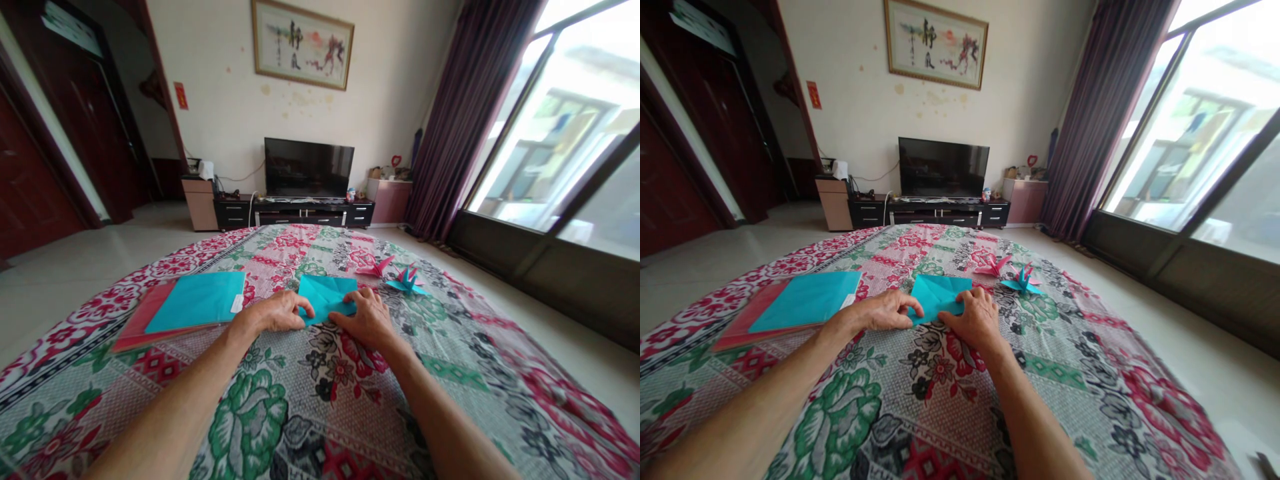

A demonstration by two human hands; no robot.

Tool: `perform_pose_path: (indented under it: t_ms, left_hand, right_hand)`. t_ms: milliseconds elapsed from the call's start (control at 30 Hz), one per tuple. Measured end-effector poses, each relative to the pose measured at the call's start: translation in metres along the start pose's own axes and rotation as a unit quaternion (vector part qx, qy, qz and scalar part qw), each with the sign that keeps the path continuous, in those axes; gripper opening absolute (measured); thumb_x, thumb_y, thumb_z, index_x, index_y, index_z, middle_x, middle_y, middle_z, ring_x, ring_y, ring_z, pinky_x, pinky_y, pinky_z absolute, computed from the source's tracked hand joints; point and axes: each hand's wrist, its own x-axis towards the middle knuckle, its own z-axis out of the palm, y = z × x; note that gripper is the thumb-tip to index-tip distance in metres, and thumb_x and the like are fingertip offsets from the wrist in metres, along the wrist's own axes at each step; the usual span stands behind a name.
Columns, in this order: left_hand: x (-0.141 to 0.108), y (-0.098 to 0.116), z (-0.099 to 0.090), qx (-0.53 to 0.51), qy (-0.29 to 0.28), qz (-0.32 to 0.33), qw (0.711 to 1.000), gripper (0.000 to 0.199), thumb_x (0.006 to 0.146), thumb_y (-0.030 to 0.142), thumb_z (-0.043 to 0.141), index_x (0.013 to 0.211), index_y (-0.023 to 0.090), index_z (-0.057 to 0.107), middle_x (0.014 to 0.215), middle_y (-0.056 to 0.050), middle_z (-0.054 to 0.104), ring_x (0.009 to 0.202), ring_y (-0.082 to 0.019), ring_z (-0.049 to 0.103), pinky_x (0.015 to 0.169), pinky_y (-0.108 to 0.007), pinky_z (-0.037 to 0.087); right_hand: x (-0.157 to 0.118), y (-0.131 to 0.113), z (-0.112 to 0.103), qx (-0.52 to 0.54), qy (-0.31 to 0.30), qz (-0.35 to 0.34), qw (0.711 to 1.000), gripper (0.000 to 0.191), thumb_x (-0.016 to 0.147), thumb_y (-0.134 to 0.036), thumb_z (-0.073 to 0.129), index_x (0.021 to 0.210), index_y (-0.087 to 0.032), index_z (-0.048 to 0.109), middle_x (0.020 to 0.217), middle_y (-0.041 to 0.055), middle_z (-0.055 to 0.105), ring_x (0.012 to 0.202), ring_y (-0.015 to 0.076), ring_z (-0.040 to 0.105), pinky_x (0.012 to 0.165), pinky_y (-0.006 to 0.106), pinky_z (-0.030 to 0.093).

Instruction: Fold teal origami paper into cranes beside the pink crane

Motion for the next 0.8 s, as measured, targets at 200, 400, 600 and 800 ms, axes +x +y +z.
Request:
perform_pose_path:
  t_ms: [200,400,600,800]
  left_hand:
    - [-0.001,0.004,-0.001,0.009,-0.001,-0.012,1.000,0.041,0.065,0.022,0.053,0.103,0.022,0.066,0.070,0.001,0.053,0.058,-0.009,0.043,0.052,-0.020,0.031]
    - [0.001,0.000,0.000,0.005,0.001,0.001,1.000,0.041,0.064,0.023,0.053,0.103,0.022,0.066,0.068,0.002,0.052,0.057,-0.009,0.043,0.050,-0.019,0.030]
    - [0.002,-0.004,0.001,0.003,0.000,0.004,1.000,0.040,0.064,0.022,0.053,0.102,0.022,0.066,0.066,0.002,0.053,0.055,-0.009,0.043,0.049,-0.020,0.030]
    - [0.002,-0.002,0.001,0.001,-0.001,-0.001,1.000,0.040,0.064,0.022,0.055,0.102,0.023,0.067,0.067,0.002,0.054,0.057,-0.010,0.045,0.050,-0.020,0.031]
  right_hand:
    - [0.005,0.014,0.001,0.016,-0.003,-0.013,1.000,0.036,0.069,-0.051,0.063,0.094,-0.026,0.065,0.103,0.0080,0.054,0.096,0.0259,0.050,0.079,0.040,0.037]
    - [0.006,0.026,-0.002,0.023,-0.021,0.002,0.999,0.026,0.075,-0.049,0.058,0.091,-0.030,0.066,0.104,0.0046,0.055,0.096,0.0244,0.049,0.079,0.039,0.035]
    - [0.007,0.033,-0.001,0.026,-0.012,0.003,1.000,0.019,0.079,-0.040,0.055,0.089,-0.031,0.068,0.099,0.0037,0.056,0.092,0.0216,0.049,0.078,0.035,0.034]
    - [0.008,0.035,-0.001,0.028,-0.009,0.009,1.000,0.019,0.083,-0.032,0.050,0.087,-0.030,0.068,0.096,0.0040,0.059,0.089,0.0212,0.051,0.076,0.034,0.035]
